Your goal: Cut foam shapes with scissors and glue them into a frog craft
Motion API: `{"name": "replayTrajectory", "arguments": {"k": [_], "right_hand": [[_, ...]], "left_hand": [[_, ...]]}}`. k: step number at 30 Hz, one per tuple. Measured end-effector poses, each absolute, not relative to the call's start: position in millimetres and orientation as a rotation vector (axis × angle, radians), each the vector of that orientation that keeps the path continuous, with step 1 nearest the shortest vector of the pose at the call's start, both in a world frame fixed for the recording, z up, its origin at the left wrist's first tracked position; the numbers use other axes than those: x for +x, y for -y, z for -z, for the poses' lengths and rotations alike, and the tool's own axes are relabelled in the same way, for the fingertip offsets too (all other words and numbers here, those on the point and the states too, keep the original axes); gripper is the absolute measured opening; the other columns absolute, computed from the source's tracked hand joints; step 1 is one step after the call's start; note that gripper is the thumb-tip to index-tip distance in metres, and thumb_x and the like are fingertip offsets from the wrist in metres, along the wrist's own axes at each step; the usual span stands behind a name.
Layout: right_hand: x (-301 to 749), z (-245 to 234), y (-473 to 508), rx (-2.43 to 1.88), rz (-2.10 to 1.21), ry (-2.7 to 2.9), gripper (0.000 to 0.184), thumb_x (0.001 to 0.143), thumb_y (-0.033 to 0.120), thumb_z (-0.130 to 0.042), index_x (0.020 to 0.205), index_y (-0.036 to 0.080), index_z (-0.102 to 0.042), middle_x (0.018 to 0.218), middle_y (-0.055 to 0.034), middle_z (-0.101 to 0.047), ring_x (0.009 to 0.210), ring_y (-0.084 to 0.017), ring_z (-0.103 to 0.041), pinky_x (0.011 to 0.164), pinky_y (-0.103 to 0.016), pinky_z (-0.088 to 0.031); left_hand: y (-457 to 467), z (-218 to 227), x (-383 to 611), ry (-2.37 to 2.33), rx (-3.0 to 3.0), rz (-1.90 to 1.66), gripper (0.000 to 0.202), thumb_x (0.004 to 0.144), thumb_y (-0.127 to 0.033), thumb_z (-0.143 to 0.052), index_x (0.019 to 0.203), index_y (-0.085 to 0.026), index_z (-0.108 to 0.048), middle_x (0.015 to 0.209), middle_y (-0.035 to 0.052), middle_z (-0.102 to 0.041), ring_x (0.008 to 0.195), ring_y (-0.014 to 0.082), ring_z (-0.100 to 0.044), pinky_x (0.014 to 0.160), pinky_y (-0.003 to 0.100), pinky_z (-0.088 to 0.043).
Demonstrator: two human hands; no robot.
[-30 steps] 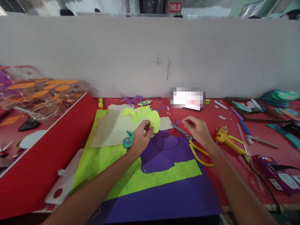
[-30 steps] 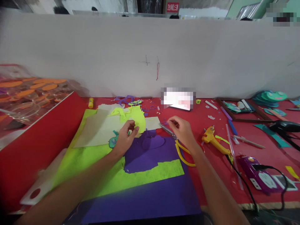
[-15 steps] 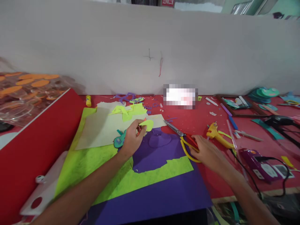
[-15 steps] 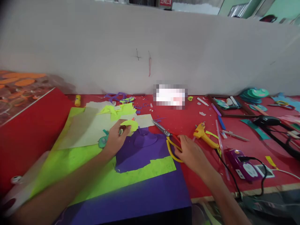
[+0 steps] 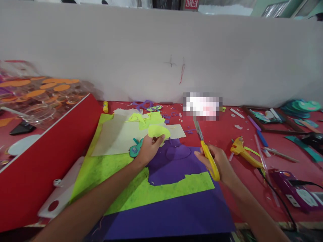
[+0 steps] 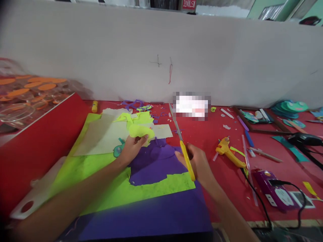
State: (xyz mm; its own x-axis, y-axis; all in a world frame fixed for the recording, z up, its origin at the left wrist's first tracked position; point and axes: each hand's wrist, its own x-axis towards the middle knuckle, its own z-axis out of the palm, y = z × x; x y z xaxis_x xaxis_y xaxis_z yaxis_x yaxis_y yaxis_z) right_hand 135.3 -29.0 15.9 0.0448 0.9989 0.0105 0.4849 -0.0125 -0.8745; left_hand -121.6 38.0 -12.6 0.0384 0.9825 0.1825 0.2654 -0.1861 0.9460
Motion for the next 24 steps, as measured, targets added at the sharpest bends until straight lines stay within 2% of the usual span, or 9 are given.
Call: {"name": "replayTrajectory", "arguments": {"k": [2, 5, 8, 10, 12, 14, 17, 21, 24], "right_hand": [[112.8, -21.3, 18.2, -1.411, -1.192, 1.392, 0.038, 0.083, 0.052, -0.071, 0.071, 0.024, -0.049, 0.045, 0.0082, -0.043, 0.037, -0.011, -0.040, 0.037, -0.025, -0.034], [83.7, -18.6, 0.3, -1.030, -1.476, 1.326, 0.041, 0.085, 0.057, -0.070, 0.074, 0.024, -0.051, 0.049, 0.0068, -0.049, 0.038, -0.011, -0.042, 0.037, -0.025, -0.038], [66.6, -5.2, -12.7, -0.885, -1.541, 1.246, 0.047, 0.084, 0.060, -0.072, 0.069, 0.024, -0.046, 0.047, 0.0093, -0.042, 0.037, -0.008, -0.036, 0.036, -0.023, -0.035], [63.6, 3.4, -15.4, -0.820, -1.615, 1.187, 0.058, 0.078, 0.074, -0.070, 0.066, 0.024, -0.043, 0.046, 0.0108, -0.036, 0.034, -0.007, -0.029, 0.032, -0.021, -0.029], [66.1, 7.3, -13.8, -0.745, -1.736, 1.125, 0.067, 0.073, 0.089, -0.059, 0.066, 0.024, -0.043, 0.045, 0.0109, -0.034, 0.032, -0.006, -0.025, 0.029, -0.021, -0.026], [71.6, 5.6, -10.3, -0.683, -1.822, 1.092, 0.071, 0.072, 0.094, -0.050, 0.067, 0.024, -0.045, 0.044, 0.0103, -0.034, 0.031, -0.007, -0.024, 0.028, -0.021, -0.027], [79.3, -2.3, -7.1, -0.668, -1.795, 1.141, 0.073, 0.072, 0.097, -0.046, 0.070, 0.024, -0.049, 0.047, 0.0089, -0.036, 0.033, -0.008, -0.028, 0.032, -0.023, -0.030], [81.8, -5.3, -8.8, -0.724, -1.550, 1.282, 0.083, 0.069, 0.102, -0.037, 0.086, 0.022, -0.056, 0.072, -0.0011, -0.057, 0.049, -0.013, -0.046, 0.047, -0.031, -0.043], [81.5, 1.0, -10.8, -0.757, -1.318, 1.354, 0.075, 0.076, 0.095, -0.041, 0.096, 0.024, -0.056, 0.089, -0.0051, -0.063, 0.055, -0.014, -0.049, 0.055, -0.034, -0.045]], "left_hand": [[-37.8, 13.7, -122.2, -1.283, 1.549, -1.206, 0.033, 0.088, -0.052, -0.059, 0.095, -0.021, -0.067, 0.093, 0.0063, -0.074, 0.086, 0.0231, -0.068, 0.078, 0.035, -0.054], [-37.9, 14.5, -123.3, -1.265, 1.539, -1.239, 0.034, 0.091, -0.053, -0.058, 0.098, -0.021, -0.067, 0.098, 0.0063, -0.075, 0.088, 0.0228, -0.068, 0.078, 0.034, -0.054], [-36.7, 13.5, -124.9, -1.241, 1.546, -1.283, 0.032, 0.092, -0.050, -0.058, 0.105, -0.022, -0.067, 0.103, 0.0052, -0.075, 0.090, 0.0211, -0.069, 0.082, 0.033, -0.054], [-35.4, 11.1, -126.1, -1.228, 1.544, -1.309, 0.030, 0.092, -0.048, -0.058, 0.103, -0.021, -0.067, 0.104, 0.0055, -0.075, 0.095, 0.0207, -0.069, 0.088, 0.033, -0.053], [-36.6, 5.6, -126.5, -1.217, 1.555, -1.332, 0.027, 0.092, -0.046, -0.059, 0.096, -0.020, -0.067, 0.097, 0.0051, -0.074, 0.096, 0.0201, -0.068, 0.090, 0.032, -0.052], [-43.7, -5.1, -125.1, -1.213, 1.585, -1.346, 0.028, 0.092, -0.046, -0.060, 0.085, -0.020, -0.065, 0.082, 0.0027, -0.071, 0.087, 0.0184, -0.067, 0.083, 0.030, -0.053], [-68.2, -34.0, -118.5, -1.205, 1.595, -1.443, 0.032, 0.091, -0.045, -0.061, 0.072, -0.019, -0.058, 0.066, -0.0003, -0.060, 0.066, 0.0140, -0.058, 0.063, 0.026, -0.047], [-104.7, -84.3, -104.3, -1.093, 1.710, -1.393, 0.016, 0.086, -0.032, -0.067, 0.085, -0.016, -0.064, 0.075, 0.0009, -0.064, 0.069, 0.0118, -0.059, 0.061, 0.023, -0.044], [-108.5, -108.3, -93.3, -1.060, 1.635, -1.417, 0.014, 0.088, -0.029, -0.065, 0.088, -0.015, -0.063, 0.075, 0.0007, -0.062, 0.064, 0.0099, -0.055, 0.059, 0.022, -0.043]]}}
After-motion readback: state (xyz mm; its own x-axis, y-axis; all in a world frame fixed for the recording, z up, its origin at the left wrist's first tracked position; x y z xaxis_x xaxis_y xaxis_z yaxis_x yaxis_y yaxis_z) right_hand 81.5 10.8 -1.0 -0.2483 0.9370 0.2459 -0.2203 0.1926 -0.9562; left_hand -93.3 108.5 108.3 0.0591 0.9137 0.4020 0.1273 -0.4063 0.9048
